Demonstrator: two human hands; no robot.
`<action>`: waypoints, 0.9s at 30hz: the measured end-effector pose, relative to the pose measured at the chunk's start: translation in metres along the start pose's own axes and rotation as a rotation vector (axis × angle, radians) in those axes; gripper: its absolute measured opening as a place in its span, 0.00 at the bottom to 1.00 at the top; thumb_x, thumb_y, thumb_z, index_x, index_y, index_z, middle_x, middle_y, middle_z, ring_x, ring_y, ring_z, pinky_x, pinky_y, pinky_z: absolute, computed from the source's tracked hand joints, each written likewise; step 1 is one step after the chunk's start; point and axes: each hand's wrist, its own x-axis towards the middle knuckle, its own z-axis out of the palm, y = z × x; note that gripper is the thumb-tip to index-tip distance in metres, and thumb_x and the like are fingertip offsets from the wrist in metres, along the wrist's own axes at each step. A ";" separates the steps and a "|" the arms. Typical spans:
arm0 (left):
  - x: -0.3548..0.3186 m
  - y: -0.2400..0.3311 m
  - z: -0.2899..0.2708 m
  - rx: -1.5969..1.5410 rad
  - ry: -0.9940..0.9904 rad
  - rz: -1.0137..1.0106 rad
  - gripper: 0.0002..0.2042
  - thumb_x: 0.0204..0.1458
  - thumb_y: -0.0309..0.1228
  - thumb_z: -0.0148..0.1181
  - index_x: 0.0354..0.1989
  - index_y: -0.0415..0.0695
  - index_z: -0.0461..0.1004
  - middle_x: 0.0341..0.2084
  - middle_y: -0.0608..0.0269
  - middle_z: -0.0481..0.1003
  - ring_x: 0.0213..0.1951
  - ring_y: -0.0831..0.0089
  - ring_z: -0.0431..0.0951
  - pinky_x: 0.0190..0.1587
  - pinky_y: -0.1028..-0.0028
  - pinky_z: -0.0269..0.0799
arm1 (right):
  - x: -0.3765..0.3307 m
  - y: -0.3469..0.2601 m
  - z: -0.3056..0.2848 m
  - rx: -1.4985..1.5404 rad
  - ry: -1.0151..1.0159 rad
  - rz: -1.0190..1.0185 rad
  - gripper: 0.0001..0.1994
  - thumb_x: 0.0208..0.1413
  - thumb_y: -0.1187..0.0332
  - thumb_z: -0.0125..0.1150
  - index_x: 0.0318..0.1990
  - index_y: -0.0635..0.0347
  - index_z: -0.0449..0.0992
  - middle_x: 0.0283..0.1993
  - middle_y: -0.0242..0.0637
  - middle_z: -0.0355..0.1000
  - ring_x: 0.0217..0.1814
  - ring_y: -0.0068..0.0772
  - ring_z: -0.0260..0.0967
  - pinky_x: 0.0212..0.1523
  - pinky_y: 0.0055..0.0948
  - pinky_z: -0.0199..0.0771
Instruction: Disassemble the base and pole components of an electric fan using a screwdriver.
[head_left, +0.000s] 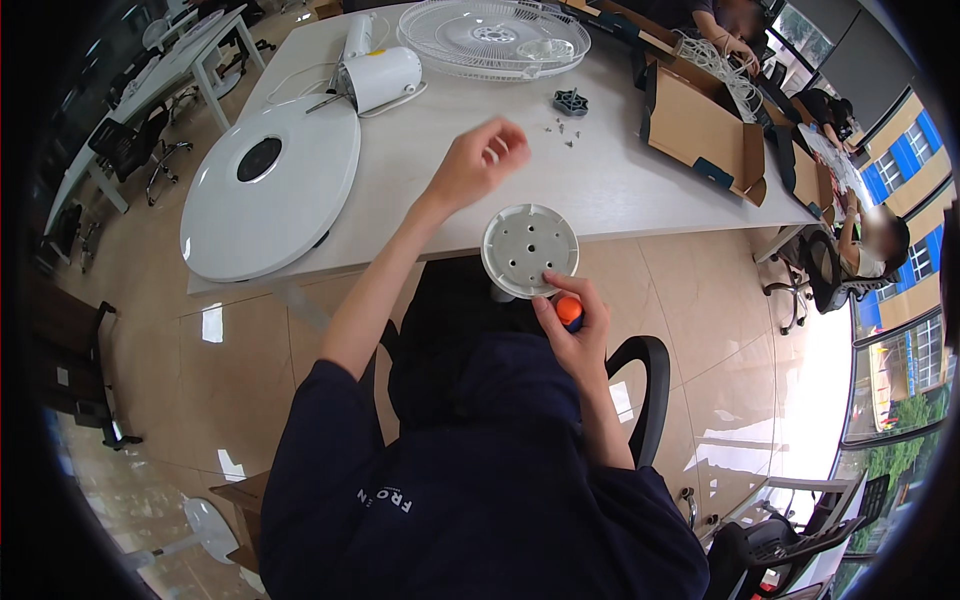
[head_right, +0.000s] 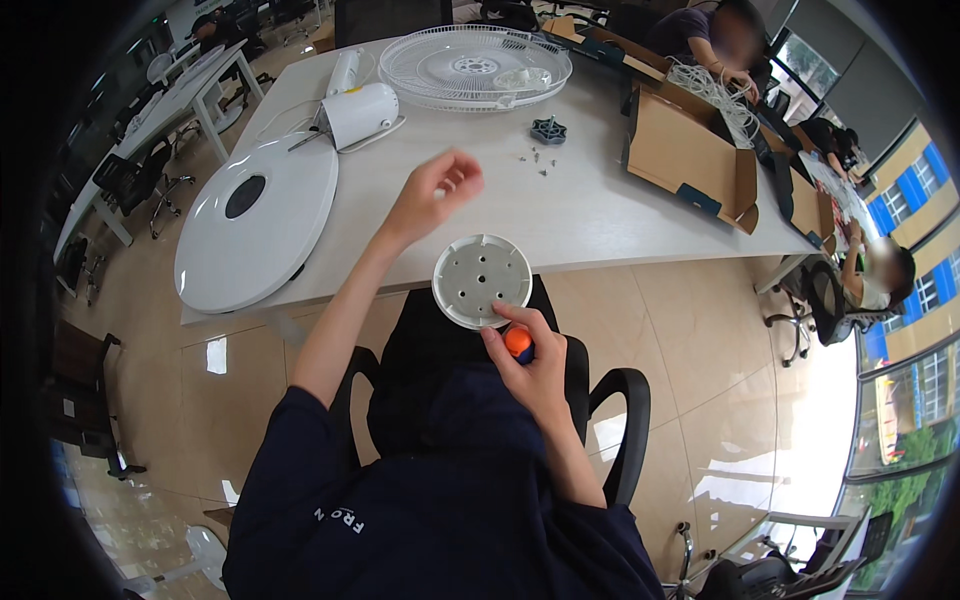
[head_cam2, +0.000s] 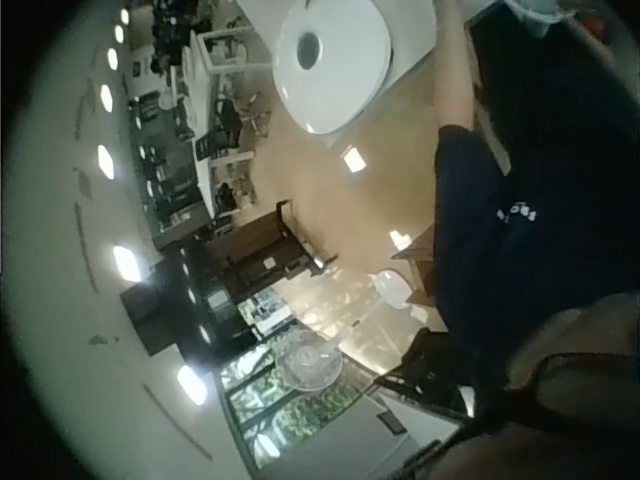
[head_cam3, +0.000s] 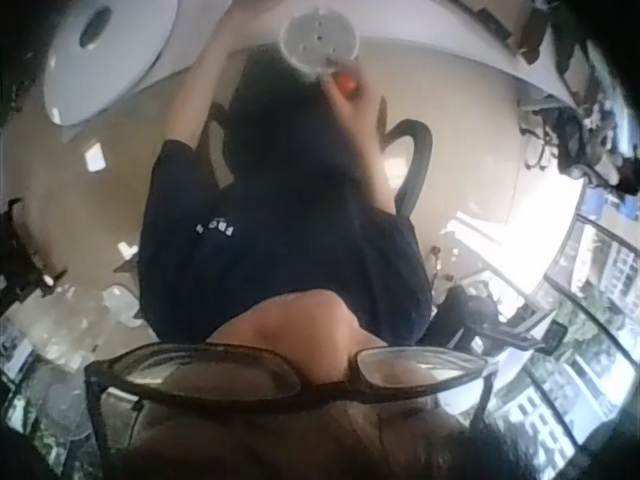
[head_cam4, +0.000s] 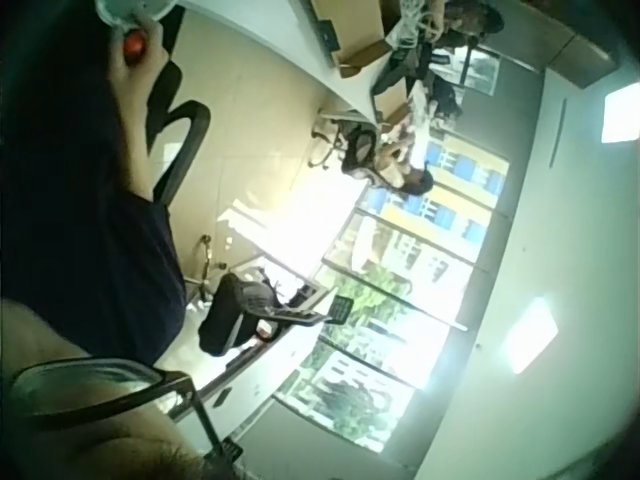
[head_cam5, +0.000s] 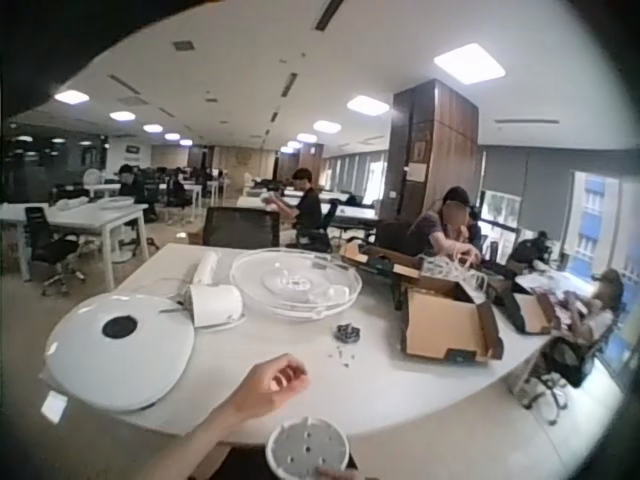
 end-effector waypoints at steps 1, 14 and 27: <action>-0.021 0.028 -0.010 0.194 -0.120 0.068 0.19 0.52 0.37 0.68 0.48 0.42 0.72 0.41 0.61 0.73 0.40 0.71 0.77 0.47 0.68 0.73 | 0.001 0.002 0.002 0.022 -0.027 -0.008 0.15 0.54 0.75 0.69 0.50 0.64 0.77 0.24 0.30 0.72 0.25 0.16 0.65 0.30 0.18 0.64; -0.100 0.091 -0.004 0.784 -0.069 0.124 0.34 0.40 0.53 0.75 0.52 0.42 0.74 0.49 0.60 0.69 0.51 0.61 0.72 0.53 0.63 0.67 | -0.002 0.016 0.025 0.183 0.001 0.157 0.41 0.52 0.73 0.72 0.71 0.65 0.54 0.34 0.36 0.79 0.31 0.21 0.73 0.38 0.22 0.74; -0.088 0.096 -0.001 0.707 -0.140 -0.002 0.35 0.34 0.53 0.79 0.41 0.37 0.70 0.40 0.57 0.66 0.42 0.60 0.69 0.50 0.64 0.62 | -0.004 0.043 0.043 0.115 -0.054 0.100 0.21 0.50 0.71 0.72 0.51 0.67 0.74 0.41 0.40 0.81 0.43 0.27 0.79 0.46 0.28 0.76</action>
